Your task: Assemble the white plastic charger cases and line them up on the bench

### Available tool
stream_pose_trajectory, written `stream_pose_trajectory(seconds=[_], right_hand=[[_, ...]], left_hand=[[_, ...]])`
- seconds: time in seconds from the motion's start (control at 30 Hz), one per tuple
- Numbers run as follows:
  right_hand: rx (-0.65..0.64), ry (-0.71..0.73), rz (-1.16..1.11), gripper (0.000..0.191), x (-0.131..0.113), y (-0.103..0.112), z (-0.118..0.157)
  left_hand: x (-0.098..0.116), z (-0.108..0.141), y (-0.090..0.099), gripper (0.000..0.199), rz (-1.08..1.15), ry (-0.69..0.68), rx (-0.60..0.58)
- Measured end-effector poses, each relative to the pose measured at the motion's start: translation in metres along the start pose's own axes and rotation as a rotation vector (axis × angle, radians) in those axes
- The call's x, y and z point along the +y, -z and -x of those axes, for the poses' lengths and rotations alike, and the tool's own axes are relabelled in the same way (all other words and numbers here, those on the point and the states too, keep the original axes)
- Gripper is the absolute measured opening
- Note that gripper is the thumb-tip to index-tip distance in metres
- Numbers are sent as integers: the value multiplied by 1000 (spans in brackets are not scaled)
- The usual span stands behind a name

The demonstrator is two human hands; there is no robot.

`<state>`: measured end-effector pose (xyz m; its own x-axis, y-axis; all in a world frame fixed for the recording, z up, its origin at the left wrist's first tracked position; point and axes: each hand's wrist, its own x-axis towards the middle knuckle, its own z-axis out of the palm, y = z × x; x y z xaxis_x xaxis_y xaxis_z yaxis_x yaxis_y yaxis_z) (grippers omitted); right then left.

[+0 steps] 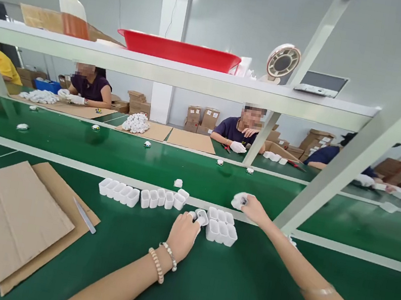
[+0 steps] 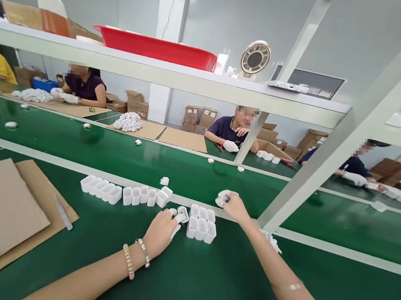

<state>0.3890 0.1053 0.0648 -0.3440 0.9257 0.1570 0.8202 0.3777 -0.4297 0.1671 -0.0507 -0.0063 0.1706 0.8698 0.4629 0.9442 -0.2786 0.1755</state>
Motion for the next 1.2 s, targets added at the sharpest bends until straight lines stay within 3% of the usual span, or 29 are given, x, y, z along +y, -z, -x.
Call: stream_pose_trajectory(seconds=[0.13, 0.3, 0.5, 0.63, 0.77, 0.93, 1.07, 1.2], right_hand=[[-65, -87, 110, 24, -13, -20, -40], [-113, -171, 301, 32, -37, -31, -59], [-256, 41, 311, 47, -88, -53, -71], [-321, 95, 220, 39, -115, -69, -74], [-268, 88, 107, 29, -124, -63, -66], [-157, 145, -119, 32, -107, -22, -15], [-104, 175, -251, 32, -71, 7, 67], [-105, 220, -500, 41, -26, 2, 151]], left_hand=[[-5, 0, 0, 26, -16, -4, -16], [-5, 1, 1, 19, 2, 28, 42], [2, 3, 4, 21, 57, 7, 65], [2, 4, 6, 14, 64, 15, 68], [0, 4, 6, 9, 149, 30, 96], [1, 4, 12, 8, 365, 5, 63], [9, 5, 22, 12, 553, -68, 79], [17, 7, 21, 34, 523, -152, 109]])
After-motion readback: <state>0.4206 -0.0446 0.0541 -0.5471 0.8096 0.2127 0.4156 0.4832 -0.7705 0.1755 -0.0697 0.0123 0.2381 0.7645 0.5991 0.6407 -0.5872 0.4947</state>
